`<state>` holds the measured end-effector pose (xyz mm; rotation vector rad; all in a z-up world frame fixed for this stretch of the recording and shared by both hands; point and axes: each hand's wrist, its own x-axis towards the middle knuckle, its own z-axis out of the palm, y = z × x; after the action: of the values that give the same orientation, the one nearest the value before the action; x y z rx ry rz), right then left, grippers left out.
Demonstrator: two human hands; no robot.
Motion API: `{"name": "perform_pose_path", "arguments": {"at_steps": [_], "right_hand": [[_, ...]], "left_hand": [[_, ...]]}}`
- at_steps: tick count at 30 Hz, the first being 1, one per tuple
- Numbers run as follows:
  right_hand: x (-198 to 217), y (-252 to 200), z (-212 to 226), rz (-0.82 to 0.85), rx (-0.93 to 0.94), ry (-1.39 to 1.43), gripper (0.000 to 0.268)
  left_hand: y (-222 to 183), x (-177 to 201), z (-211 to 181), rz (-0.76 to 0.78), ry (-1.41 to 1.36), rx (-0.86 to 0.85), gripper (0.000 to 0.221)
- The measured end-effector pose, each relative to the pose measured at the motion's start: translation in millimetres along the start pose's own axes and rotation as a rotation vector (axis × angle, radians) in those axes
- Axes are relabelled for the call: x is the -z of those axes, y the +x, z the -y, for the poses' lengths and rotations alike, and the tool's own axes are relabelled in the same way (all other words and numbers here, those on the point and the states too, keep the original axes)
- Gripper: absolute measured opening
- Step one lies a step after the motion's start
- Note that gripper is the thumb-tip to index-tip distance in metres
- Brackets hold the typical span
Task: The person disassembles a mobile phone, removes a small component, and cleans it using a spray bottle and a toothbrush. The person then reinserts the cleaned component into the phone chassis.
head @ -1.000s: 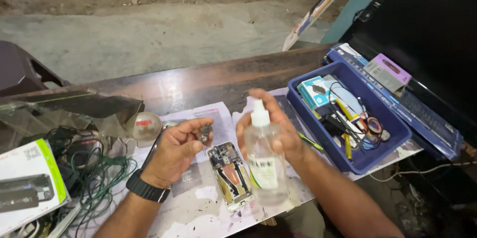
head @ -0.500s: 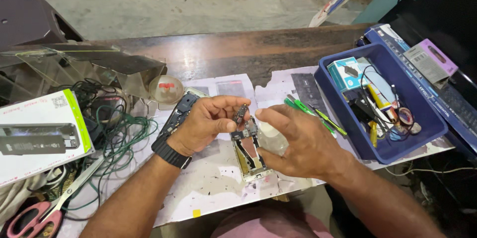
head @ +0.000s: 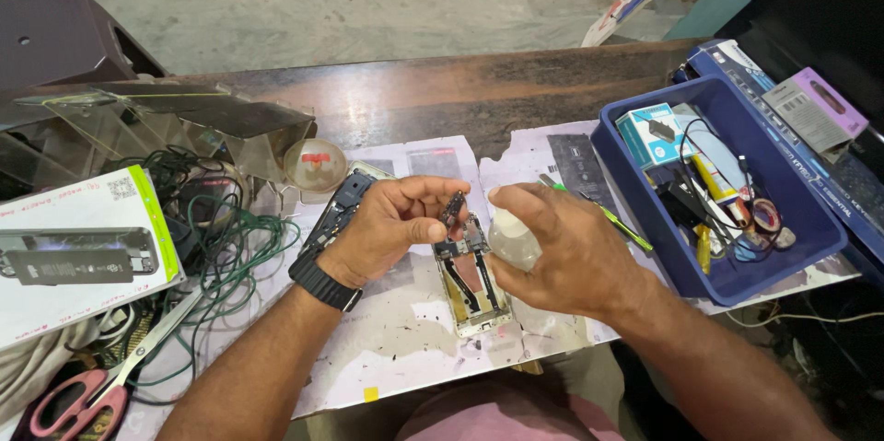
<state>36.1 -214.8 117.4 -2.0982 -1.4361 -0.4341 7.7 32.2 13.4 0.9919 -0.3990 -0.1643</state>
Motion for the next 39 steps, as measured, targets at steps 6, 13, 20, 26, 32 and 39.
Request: {"name": "perform_pose_path", "arguments": {"at_steps": [6, 13, 20, 26, 32, 39], "right_hand": [[-1, -4, -3, -0.007, -0.045, 0.055, 0.074], [12, -5, 6, 0.155, -0.191, 0.312, 0.081], [11, -9, 2, 0.171, -0.176, 0.434, 0.085], [13, -14, -15, 0.222, -0.229, 0.74, 0.087], [1, -24, -24, 0.272, -0.272, 1.112, 0.09], [-21, -36, -18, 0.239, -0.306, 2.085, 0.097]], "left_hand": [[-1, 1, 3, 0.028, -0.066, 0.007, 0.059], [-4, 1, -2, 0.076, -0.193, 0.022, 0.062], [-5, 1, 0, 0.095, -0.25, 0.024, 0.063], [-6, -2, -3, 0.098, -0.261, 0.011, 0.063], [-5, 0, 0, 0.089, -0.245, 0.022, 0.061], [-4, -4, -1, 0.046, -0.206, 0.031, 0.062]]}}
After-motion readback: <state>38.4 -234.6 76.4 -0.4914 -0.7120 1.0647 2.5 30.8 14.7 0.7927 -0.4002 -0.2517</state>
